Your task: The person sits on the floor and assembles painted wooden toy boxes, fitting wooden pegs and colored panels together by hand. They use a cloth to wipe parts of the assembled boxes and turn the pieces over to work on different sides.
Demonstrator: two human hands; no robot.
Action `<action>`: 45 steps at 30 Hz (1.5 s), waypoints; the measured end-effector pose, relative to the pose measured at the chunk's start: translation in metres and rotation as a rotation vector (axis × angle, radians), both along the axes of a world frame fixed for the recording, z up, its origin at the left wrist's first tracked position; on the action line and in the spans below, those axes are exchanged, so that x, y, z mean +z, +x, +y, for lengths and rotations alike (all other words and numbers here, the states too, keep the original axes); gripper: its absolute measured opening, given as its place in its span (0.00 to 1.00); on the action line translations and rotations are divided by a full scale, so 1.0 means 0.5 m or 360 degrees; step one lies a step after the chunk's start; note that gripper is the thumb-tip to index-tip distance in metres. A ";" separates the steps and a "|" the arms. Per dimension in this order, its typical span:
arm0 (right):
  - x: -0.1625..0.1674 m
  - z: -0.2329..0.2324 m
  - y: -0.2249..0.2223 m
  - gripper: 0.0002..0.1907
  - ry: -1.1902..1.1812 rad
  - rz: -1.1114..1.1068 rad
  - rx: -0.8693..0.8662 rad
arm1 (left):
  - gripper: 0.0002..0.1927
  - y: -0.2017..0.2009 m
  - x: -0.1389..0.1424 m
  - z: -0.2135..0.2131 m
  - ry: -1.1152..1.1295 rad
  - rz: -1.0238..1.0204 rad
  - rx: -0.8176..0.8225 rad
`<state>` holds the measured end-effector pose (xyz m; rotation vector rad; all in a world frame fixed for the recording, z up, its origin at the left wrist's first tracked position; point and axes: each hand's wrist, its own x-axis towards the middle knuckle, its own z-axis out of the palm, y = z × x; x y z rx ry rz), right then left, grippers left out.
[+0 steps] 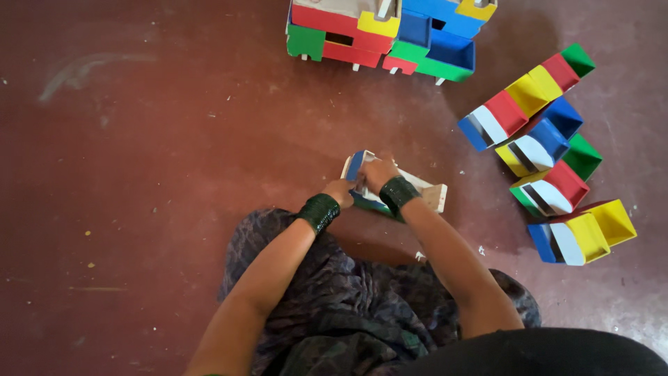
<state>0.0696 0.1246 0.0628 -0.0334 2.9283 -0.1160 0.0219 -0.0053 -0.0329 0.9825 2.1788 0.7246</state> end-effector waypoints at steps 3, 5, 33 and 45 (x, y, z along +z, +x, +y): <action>0.000 0.020 -0.023 0.10 0.0276 0.0330 -0.0084 | 0.31 -0.004 -0.011 -0.003 0.0027 0.0033 0.0011; -0.002 0.022 -0.025 0.08 0.0354 0.0397 -0.0121 | 0.31 -0.004 -0.014 -0.009 0.0075 0.0053 0.0004; -0.045 0.118 0.089 0.15 -0.0292 0.0419 -0.0742 | 0.24 -0.003 -0.029 -0.018 0.0187 0.0224 -0.0078; -0.014 0.231 0.134 0.11 0.0193 0.0151 -0.1165 | 0.26 0.001 -0.012 -0.030 0.0231 0.0251 -0.0096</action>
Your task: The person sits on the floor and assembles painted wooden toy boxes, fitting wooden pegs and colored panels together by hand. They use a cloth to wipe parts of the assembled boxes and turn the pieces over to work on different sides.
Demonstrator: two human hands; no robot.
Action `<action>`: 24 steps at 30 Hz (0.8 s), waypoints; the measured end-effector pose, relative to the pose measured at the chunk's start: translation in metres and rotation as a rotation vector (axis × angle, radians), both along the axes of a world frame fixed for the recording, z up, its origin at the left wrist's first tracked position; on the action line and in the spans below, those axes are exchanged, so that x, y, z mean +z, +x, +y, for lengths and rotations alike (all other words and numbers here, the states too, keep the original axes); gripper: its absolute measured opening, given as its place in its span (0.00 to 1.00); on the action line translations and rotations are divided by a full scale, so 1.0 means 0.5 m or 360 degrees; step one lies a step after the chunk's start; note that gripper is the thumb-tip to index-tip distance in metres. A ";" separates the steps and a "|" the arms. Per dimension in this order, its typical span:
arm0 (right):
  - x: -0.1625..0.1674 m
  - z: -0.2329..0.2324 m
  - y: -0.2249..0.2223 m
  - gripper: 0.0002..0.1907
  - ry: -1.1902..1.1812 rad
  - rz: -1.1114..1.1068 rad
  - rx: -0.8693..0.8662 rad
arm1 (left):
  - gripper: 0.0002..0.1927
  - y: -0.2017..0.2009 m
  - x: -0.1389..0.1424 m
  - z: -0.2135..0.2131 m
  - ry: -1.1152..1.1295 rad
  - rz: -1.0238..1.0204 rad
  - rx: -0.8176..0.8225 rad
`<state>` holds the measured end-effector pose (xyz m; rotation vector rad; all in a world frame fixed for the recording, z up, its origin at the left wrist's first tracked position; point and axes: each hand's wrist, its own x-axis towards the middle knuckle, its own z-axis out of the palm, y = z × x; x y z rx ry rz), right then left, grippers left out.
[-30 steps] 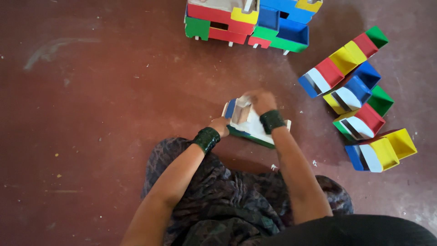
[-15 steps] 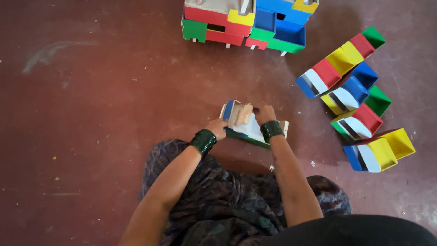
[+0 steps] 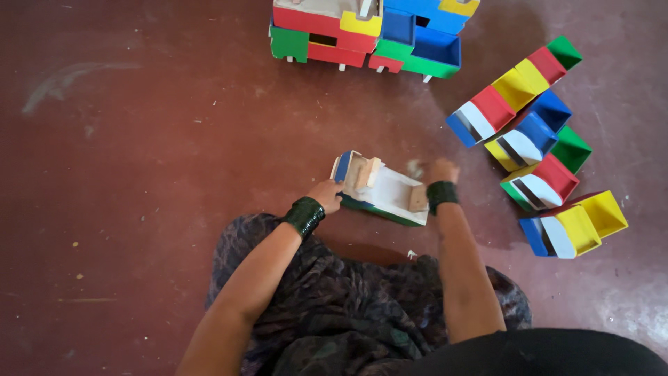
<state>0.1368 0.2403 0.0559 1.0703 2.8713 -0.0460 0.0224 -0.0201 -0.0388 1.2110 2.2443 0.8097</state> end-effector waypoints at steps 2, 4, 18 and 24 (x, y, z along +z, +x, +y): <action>0.001 0.027 0.022 0.13 -0.0227 0.0321 -0.0126 | 0.25 0.000 -0.002 -0.002 -0.0003 -0.0025 -0.0010; -0.005 0.039 0.051 0.12 -0.0357 0.0639 -0.0106 | 0.24 -0.001 -0.005 -0.003 -0.0008 -0.0040 -0.0019; -0.119 -0.009 0.200 0.11 -0.0192 -0.0004 -0.0124 | 0.22 -0.009 -0.023 0.002 -0.0069 0.0028 -0.0048; -0.136 -0.095 0.245 0.11 -0.0730 0.0169 -0.0238 | 0.29 -0.005 -0.016 0.002 -0.0003 0.0060 -0.0035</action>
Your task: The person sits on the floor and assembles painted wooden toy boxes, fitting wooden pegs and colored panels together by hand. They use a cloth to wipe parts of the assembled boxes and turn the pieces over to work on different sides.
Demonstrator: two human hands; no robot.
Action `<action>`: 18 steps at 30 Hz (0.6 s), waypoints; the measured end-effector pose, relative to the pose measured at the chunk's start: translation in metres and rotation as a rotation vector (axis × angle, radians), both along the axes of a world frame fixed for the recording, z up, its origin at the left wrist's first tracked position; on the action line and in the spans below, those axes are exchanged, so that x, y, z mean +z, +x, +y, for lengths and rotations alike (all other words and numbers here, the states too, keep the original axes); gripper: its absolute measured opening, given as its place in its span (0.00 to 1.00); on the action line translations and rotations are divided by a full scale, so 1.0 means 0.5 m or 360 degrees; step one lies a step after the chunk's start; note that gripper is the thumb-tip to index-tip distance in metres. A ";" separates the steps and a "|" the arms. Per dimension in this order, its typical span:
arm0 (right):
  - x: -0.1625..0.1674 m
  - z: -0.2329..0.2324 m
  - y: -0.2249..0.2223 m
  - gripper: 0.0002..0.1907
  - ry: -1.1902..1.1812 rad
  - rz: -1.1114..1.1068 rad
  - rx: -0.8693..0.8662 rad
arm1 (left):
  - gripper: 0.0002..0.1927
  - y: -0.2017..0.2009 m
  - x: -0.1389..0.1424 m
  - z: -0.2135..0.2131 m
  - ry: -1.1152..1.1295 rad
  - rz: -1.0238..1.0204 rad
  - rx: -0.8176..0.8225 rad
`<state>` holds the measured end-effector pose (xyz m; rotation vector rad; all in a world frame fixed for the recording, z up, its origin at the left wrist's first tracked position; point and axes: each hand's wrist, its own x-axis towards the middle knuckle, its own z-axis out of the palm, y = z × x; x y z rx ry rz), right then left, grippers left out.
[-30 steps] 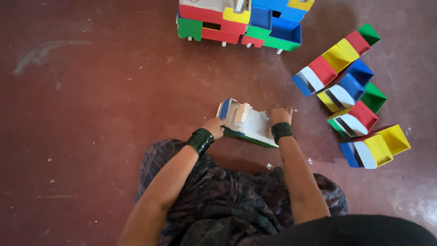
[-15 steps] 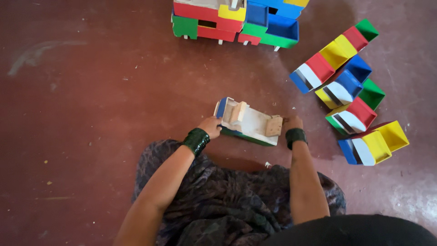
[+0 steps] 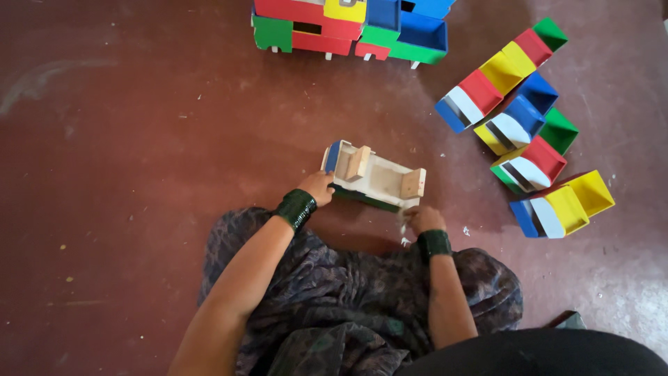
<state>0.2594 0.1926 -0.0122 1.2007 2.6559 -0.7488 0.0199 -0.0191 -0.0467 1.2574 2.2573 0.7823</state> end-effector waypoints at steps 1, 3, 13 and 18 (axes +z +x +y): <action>0.006 -0.014 -0.001 0.11 -0.0093 0.0012 0.0042 | 0.29 0.001 0.001 0.000 -0.0005 -0.0006 -0.0002; 0.014 -0.055 -0.019 0.08 0.0077 0.0464 0.0138 | 0.31 0.002 0.005 0.003 -0.0012 -0.0023 -0.0012; 0.038 -0.132 -0.162 0.11 0.0408 0.0896 0.0532 | 0.35 0.004 0.033 -0.007 -0.0083 -0.0039 -0.0050; 0.027 -0.077 -0.098 0.12 0.0511 0.0641 0.0358 | 0.33 0.005 0.032 -0.003 -0.0086 0.0008 -0.0034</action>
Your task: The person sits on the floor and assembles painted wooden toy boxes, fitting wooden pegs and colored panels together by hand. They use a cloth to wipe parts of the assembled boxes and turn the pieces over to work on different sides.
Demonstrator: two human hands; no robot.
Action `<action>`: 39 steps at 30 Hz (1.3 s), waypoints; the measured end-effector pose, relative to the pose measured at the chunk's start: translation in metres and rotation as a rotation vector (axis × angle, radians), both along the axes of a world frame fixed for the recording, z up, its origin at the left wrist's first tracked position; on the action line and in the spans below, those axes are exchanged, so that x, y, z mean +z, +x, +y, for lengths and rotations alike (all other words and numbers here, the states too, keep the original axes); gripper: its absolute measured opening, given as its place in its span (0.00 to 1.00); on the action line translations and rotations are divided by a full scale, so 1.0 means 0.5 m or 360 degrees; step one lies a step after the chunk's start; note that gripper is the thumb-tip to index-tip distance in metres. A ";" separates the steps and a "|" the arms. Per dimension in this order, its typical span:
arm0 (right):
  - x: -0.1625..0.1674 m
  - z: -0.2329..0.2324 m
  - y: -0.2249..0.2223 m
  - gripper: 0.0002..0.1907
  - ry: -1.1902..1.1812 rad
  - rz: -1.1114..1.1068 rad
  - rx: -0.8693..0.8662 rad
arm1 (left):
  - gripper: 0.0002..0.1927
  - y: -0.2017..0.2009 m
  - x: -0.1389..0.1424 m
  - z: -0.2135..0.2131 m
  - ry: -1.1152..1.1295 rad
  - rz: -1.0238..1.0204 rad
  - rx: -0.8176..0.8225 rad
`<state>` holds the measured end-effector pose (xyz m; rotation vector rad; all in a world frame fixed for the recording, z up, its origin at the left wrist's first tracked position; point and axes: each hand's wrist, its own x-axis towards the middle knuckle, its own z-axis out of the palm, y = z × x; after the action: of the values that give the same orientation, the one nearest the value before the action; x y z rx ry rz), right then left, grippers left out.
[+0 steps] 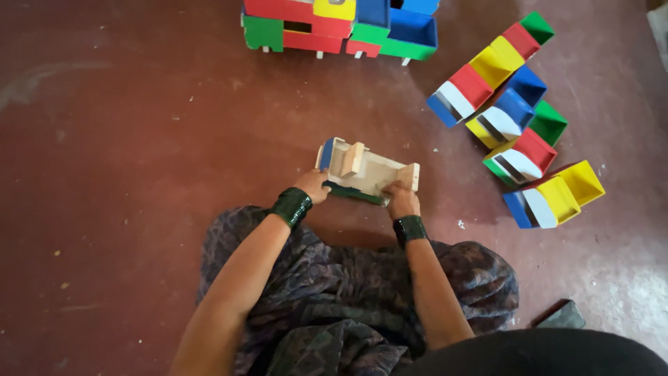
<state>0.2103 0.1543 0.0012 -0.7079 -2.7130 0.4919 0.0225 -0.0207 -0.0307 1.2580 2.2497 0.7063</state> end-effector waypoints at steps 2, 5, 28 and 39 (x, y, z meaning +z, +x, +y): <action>0.000 -0.008 0.006 0.14 -0.0054 -0.0006 -0.0063 | 0.33 -0.003 -0.001 0.002 -0.0068 -0.0033 0.0018; 0.001 -0.054 -0.021 0.13 -0.0226 0.0468 0.0137 | 0.32 -0.006 -0.002 0.002 -0.0063 -0.0032 0.0022; -0.030 -0.117 -0.027 0.13 -0.0032 0.0510 0.0285 | 0.30 0.001 -0.006 -0.003 0.0045 0.0012 0.0049; -0.015 -0.049 -0.031 0.15 -0.0042 0.0482 0.0012 | 0.31 -0.002 0.006 -0.007 0.0069 0.0021 0.0013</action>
<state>0.1948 0.1300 -0.0064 -0.5771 -2.4309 0.5864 0.0216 -0.0243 -0.0276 1.2782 2.2626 0.7560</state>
